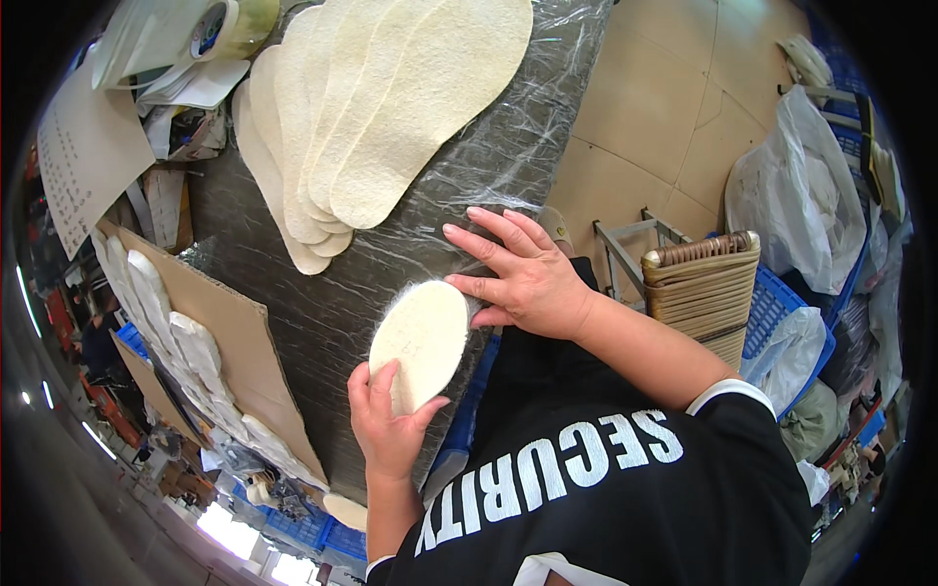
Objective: Assembling shoe insoles by manually aligning and pressing white padding onto the insole base.
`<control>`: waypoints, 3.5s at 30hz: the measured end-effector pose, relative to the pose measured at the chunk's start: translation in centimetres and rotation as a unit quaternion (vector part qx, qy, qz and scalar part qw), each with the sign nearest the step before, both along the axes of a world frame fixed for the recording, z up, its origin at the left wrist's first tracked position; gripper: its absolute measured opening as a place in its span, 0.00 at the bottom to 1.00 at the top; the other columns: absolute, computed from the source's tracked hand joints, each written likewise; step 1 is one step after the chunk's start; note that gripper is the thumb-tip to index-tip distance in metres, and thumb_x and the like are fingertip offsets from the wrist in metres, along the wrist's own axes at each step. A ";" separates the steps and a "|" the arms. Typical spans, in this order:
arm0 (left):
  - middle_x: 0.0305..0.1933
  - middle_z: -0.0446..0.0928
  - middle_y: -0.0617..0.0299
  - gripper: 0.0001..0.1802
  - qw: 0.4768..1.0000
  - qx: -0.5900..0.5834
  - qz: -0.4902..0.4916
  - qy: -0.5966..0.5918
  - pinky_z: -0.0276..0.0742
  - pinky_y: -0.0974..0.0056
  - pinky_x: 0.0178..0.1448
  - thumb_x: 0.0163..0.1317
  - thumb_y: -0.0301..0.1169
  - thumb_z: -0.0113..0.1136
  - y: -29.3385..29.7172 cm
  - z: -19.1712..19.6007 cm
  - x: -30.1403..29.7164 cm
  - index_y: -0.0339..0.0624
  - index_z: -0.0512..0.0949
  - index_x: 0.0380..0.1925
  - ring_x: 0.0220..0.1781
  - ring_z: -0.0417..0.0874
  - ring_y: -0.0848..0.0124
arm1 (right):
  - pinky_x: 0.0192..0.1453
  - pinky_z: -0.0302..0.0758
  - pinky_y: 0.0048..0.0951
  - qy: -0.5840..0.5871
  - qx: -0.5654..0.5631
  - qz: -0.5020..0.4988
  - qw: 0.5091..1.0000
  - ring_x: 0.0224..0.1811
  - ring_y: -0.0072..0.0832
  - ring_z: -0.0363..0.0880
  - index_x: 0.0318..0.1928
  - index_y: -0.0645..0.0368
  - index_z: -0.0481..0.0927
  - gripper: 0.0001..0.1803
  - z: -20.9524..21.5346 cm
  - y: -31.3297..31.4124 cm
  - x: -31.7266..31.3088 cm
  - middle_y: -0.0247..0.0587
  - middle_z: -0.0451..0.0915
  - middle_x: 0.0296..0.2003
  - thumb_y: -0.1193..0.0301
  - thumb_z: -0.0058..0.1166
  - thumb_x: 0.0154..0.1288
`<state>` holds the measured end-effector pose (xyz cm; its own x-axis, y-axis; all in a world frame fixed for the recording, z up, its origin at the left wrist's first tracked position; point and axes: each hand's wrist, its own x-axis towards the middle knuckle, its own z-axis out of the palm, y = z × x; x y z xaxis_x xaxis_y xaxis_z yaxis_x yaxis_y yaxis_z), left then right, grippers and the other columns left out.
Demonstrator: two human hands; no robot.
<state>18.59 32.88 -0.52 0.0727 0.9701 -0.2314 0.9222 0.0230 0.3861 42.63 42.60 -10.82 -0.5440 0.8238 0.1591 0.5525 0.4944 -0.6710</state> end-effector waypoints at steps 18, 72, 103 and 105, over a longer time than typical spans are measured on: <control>0.55 0.68 0.49 0.41 0.997 -0.029 0.030 -0.060 0.72 0.54 0.57 0.37 0.45 0.79 0.3 -0.1 0.0 0.41 0.73 0.52 0.53 0.74 0.52 | 0.73 0.52 0.44 0.019 0.005 -0.006 1.000 0.71 0.39 0.58 0.48 0.45 0.82 0.29 0.1 0.1 0.2 0.35 0.67 0.66 0.48 0.62 0.45; 0.53 0.69 0.48 0.41 0.996 -0.019 -0.006 0.087 0.78 0.54 0.45 0.35 0.44 0.80 2.0 0.8 2.4 0.44 0.73 0.52 0.48 0.78 0.50 | 0.67 0.48 0.44 0.022 0.152 0.005 0.988 0.62 0.28 0.62 0.38 0.46 0.84 0.12 -1.6 -9.4 -2.7 0.23 0.72 0.56 0.63 0.55 0.53; 0.56 0.69 0.48 0.40 0.999 -0.029 -0.015 0.038 0.75 0.52 0.53 0.32 0.40 0.81 3.2 -0.4 1.2 0.45 0.76 0.51 0.53 0.76 0.50 | 0.47 0.75 0.35 0.266 -0.131 -0.034 0.955 0.42 0.33 0.78 0.46 0.56 0.80 0.17 0.3 -6.6 -0.8 0.39 0.78 0.45 0.77 0.62 0.54; 0.56 0.69 0.49 0.40 0.999 -0.045 0.009 -0.010 0.76 0.54 0.53 0.32 0.38 0.82 3.2 -0.1 0.8 0.45 0.76 0.51 0.52 0.77 0.51 | 0.34 0.78 0.25 0.284 -0.253 -0.121 0.917 0.33 0.28 0.81 0.48 0.63 0.75 0.19 2.3 -4.7 -0.3 0.43 0.79 0.38 0.82 0.61 0.54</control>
